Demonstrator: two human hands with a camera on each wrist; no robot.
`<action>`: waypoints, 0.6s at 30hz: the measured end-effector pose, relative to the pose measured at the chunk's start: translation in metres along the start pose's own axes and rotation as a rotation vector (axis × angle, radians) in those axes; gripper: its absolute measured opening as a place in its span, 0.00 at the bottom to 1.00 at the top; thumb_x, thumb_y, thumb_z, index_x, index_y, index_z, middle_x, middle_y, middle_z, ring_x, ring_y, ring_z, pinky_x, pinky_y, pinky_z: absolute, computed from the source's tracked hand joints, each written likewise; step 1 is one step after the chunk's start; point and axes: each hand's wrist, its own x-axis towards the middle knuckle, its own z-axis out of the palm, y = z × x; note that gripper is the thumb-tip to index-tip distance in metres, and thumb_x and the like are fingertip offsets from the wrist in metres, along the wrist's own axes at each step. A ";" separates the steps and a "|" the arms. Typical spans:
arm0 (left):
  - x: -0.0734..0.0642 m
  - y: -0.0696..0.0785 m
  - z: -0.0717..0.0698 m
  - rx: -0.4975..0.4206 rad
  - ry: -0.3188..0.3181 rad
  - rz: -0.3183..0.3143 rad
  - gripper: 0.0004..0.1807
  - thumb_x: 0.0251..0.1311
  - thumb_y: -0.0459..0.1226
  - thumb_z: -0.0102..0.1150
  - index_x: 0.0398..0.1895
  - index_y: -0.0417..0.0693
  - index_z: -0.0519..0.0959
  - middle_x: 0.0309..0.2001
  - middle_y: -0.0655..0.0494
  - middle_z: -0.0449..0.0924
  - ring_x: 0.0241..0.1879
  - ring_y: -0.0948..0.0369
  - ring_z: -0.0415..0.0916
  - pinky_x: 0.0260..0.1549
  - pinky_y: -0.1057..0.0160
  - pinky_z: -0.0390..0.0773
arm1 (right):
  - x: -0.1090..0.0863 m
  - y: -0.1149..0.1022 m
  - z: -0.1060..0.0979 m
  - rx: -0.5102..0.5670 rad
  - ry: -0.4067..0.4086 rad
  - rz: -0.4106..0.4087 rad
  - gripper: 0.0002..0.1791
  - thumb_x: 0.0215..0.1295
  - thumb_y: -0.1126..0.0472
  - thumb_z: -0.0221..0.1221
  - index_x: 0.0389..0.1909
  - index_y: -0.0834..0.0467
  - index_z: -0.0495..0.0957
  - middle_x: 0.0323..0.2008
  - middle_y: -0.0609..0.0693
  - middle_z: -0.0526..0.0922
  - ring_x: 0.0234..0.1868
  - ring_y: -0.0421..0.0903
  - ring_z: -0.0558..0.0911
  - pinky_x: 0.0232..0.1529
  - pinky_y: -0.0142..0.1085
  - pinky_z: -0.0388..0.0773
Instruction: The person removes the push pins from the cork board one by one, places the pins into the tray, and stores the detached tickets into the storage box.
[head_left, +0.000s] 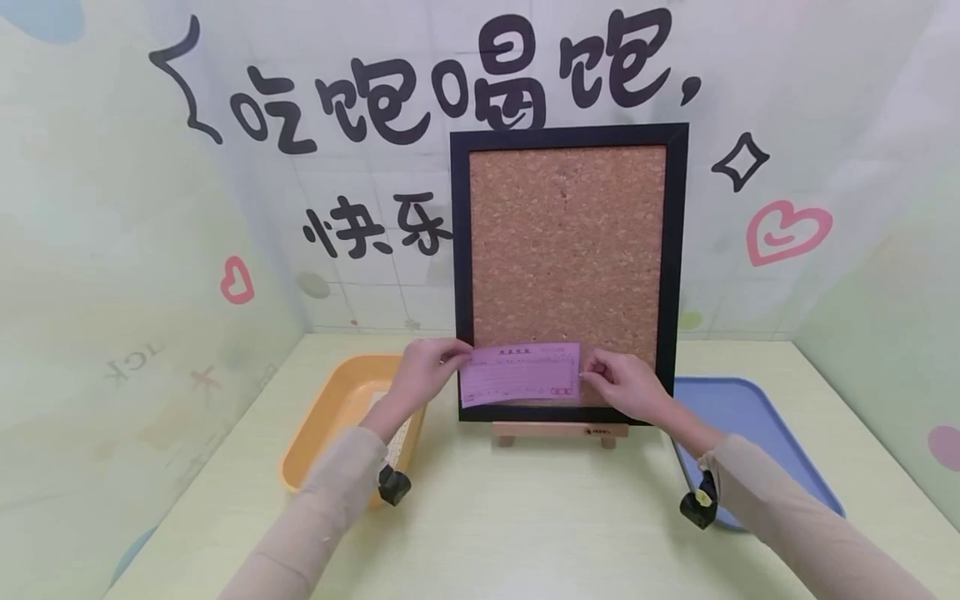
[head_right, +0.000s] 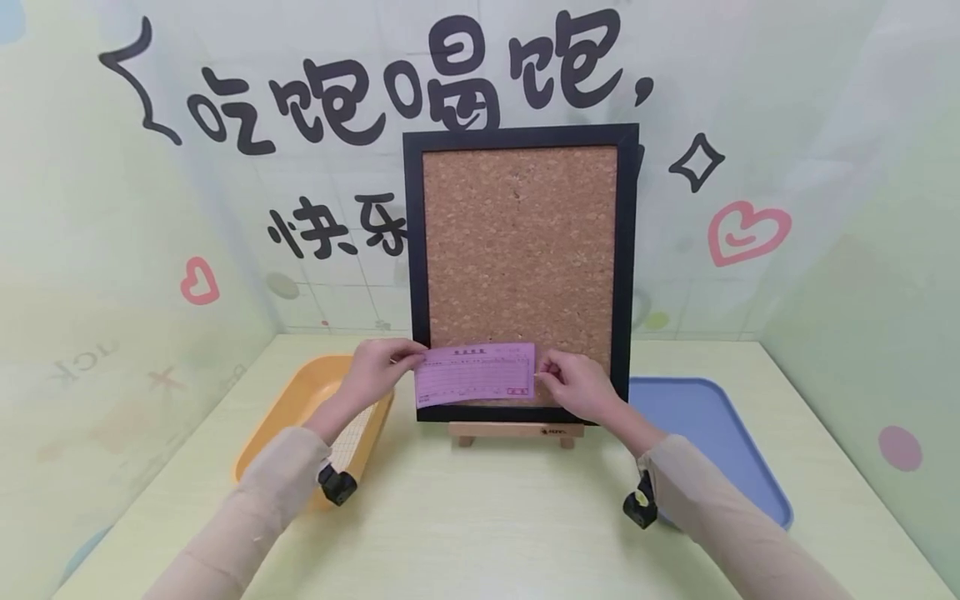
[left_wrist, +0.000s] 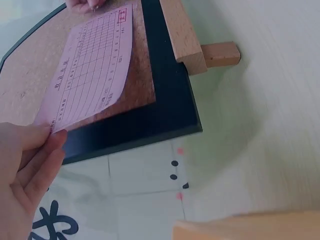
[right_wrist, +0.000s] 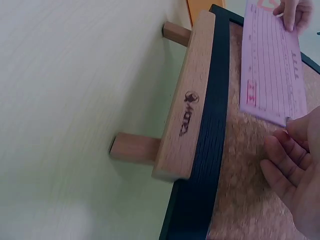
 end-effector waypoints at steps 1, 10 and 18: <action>-0.001 -0.002 -0.004 -0.007 -0.002 -0.013 0.06 0.54 0.31 0.60 0.34 0.41 0.83 0.32 0.51 0.84 0.29 0.60 0.80 0.30 0.65 0.79 | -0.002 0.002 -0.002 -0.003 0.009 -0.004 0.04 0.59 0.64 0.58 0.26 0.57 0.74 0.17 0.42 0.70 0.17 0.38 0.65 0.17 0.30 0.63; -0.025 -0.020 -0.037 -0.051 0.026 -0.146 0.08 0.54 0.30 0.59 0.37 0.37 0.82 0.34 0.46 0.83 0.31 0.56 0.81 0.30 0.63 0.80 | -0.032 0.031 -0.019 -0.055 0.070 0.025 0.05 0.56 0.69 0.59 0.25 0.59 0.74 0.15 0.42 0.69 0.16 0.36 0.64 0.17 0.29 0.64; -0.070 -0.043 -0.062 0.094 0.182 -0.083 0.07 0.50 0.28 0.62 0.34 0.38 0.82 0.30 0.47 0.83 0.27 0.56 0.81 0.24 0.64 0.79 | -0.059 0.050 -0.038 0.006 0.061 0.132 0.03 0.60 0.69 0.56 0.28 0.63 0.73 0.18 0.49 0.73 0.16 0.35 0.68 0.17 0.30 0.68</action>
